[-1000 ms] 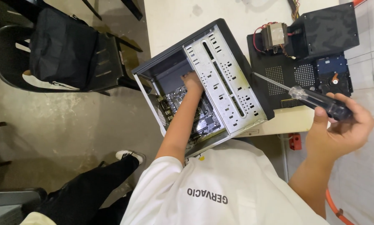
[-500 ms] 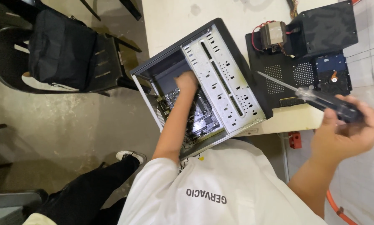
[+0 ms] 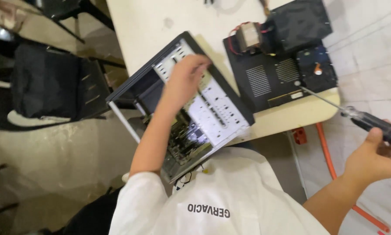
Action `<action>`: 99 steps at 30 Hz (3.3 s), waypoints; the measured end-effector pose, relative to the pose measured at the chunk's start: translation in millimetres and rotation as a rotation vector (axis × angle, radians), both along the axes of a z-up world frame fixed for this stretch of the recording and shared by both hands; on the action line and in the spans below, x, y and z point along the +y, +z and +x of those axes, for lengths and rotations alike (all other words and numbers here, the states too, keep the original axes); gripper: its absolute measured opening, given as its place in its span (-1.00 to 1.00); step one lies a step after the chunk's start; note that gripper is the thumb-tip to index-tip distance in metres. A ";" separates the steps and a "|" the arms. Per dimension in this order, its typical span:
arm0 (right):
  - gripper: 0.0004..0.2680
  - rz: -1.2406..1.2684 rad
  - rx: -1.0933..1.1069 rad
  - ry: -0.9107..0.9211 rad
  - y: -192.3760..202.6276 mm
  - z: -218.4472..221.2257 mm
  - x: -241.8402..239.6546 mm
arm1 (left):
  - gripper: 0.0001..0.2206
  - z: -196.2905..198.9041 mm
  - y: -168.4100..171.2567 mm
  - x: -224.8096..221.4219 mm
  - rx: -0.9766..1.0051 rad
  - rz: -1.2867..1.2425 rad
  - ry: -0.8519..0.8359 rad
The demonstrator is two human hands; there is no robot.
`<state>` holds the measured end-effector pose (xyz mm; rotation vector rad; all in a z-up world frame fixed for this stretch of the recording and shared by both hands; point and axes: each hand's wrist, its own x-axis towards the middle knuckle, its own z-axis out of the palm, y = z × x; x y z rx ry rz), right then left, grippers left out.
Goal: Removing the hard drive and power supply unit from a desktop computer case using a screwdriver.
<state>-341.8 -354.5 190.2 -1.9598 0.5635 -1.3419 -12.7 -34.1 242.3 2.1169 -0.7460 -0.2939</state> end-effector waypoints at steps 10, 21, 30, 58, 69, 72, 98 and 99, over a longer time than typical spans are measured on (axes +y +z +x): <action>-0.72 0.035 0.095 -0.088 1.6 -22.4 -2.2 | -0.88 28.6 -280.3 -267.4 -0.250 0.232 -0.683; -0.70 0.194 0.226 -0.166 -11.5 -42.0 -17.2 | -0.70 -13.3 -335.8 -289.1 -0.598 0.733 -0.892; -0.71 0.078 0.131 0.018 7.9 14.1 -41.9 | -0.89 8.4 -242.8 -253.0 -0.844 0.353 -0.522; -0.75 -0.145 0.311 1.286 0.5 312.6 347.8 | -0.77 4.8 -192.8 233.1 -0.253 0.570 0.197; -0.75 -0.119 0.381 1.248 -33.8 310.8 360.7 | -0.74 -2.2 -172.5 236.9 -0.185 0.419 0.239; -0.74 -0.118 0.377 1.256 -34.5 310.4 362.6 | -0.65 -3.4 -173.7 238.7 -0.184 0.381 0.257; -0.77 -0.484 0.420 1.093 -35.5 298.3 375.8 | -0.64 -9.1 -169.6 245.5 -0.276 0.282 0.219; -0.77 -0.483 0.423 1.096 -37.7 294.4 376.3 | -0.64 -13.2 -167.7 244.9 -0.272 0.283 0.220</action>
